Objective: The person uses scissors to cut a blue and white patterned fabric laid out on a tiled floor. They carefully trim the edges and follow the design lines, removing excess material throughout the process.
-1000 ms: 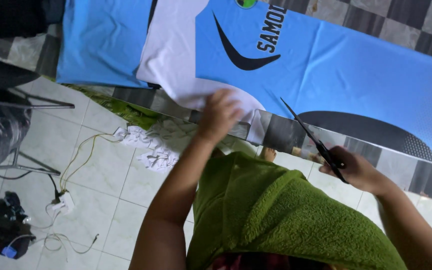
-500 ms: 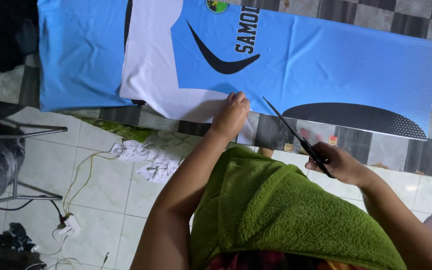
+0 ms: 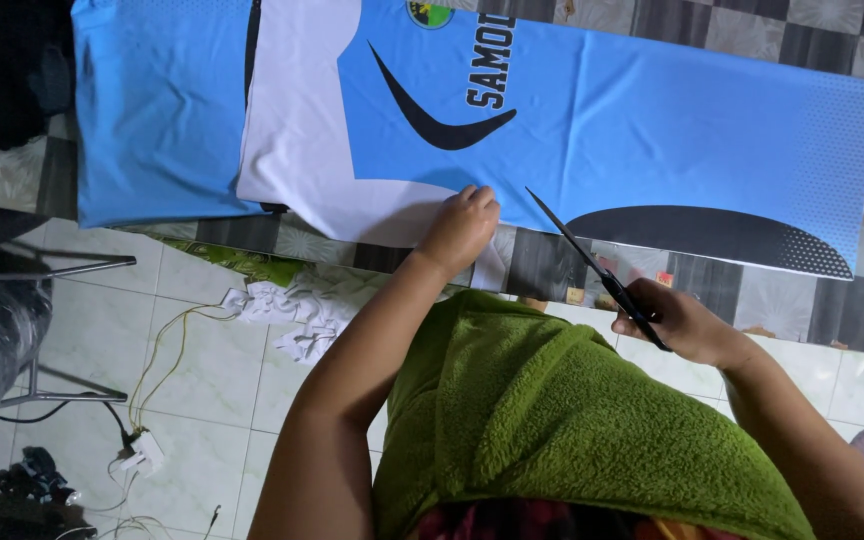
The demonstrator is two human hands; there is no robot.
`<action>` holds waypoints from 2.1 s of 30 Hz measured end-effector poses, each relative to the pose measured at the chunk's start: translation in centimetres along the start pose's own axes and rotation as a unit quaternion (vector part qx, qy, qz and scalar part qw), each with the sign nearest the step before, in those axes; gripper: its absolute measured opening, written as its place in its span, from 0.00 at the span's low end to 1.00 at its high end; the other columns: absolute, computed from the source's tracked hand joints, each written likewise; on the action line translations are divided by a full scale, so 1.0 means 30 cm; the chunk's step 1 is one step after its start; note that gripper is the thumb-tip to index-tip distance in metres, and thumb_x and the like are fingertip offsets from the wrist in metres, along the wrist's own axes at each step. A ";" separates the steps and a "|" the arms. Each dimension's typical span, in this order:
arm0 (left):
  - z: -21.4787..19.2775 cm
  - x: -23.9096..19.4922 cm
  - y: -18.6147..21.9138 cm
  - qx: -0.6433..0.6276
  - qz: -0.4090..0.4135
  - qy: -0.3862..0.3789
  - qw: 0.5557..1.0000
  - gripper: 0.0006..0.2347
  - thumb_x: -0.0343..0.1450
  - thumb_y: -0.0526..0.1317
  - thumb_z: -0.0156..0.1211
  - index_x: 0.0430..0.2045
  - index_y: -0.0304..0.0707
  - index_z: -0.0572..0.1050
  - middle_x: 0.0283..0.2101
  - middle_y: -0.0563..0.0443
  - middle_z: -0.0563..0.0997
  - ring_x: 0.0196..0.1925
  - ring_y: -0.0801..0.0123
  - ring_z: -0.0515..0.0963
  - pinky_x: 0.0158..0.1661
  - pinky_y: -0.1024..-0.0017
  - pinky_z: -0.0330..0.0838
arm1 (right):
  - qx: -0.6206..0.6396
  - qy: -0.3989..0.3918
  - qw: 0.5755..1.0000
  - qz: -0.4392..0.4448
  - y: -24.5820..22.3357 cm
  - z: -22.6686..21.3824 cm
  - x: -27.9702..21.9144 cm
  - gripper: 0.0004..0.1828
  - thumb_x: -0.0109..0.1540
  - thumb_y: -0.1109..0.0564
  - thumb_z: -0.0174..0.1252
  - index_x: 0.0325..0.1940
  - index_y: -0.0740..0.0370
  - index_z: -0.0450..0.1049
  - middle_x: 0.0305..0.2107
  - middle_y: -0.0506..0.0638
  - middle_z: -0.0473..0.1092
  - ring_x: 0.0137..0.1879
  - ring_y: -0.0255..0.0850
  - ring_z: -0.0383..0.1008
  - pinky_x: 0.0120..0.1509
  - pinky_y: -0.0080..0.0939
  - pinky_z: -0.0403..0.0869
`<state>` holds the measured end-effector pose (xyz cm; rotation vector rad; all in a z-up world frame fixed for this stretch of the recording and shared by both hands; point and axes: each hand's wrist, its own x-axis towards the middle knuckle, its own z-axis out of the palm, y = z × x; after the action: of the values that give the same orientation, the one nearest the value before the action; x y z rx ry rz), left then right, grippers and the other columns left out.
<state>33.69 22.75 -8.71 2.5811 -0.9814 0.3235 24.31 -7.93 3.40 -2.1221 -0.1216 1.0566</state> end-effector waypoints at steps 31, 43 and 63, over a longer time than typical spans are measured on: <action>-0.116 -0.068 0.089 -0.090 -0.143 0.111 0.979 0.03 0.63 0.29 0.63 0.24 0.30 0.75 0.31 0.45 0.74 0.35 0.56 0.71 0.33 0.66 0.71 | 0.091 -0.201 0.975 0.025 0.028 0.058 0.010 0.44 0.52 0.30 0.46 0.64 0.59 0.58 0.56 0.51 0.65 0.59 0.43 0.66 0.63 0.43 0.69; -0.068 -0.095 0.077 -0.020 -0.141 0.141 0.980 0.05 0.66 0.36 0.59 0.27 0.45 0.68 0.32 0.58 0.66 0.35 0.65 0.71 0.31 0.69 0.68 | 0.218 -0.091 0.972 0.006 -0.047 0.143 0.081 0.23 0.59 0.46 0.56 0.42 0.72 0.72 0.14 0.58 0.70 0.22 0.46 0.73 0.29 0.43 0.70; -0.062 -0.098 0.074 -0.057 -0.154 0.171 0.971 0.03 0.68 0.37 0.56 0.27 0.46 0.68 0.33 0.57 0.68 0.36 0.62 0.73 0.33 0.68 0.70 | 0.212 -0.093 0.972 -0.035 -0.075 0.138 0.090 0.23 0.59 0.45 0.53 0.39 0.71 0.71 0.14 0.58 0.71 0.23 0.47 0.75 0.29 0.44 0.72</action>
<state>29.89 23.72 -7.44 2.4130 -0.4572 0.5822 23.62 -2.87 1.56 -1.6246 -0.0537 1.1256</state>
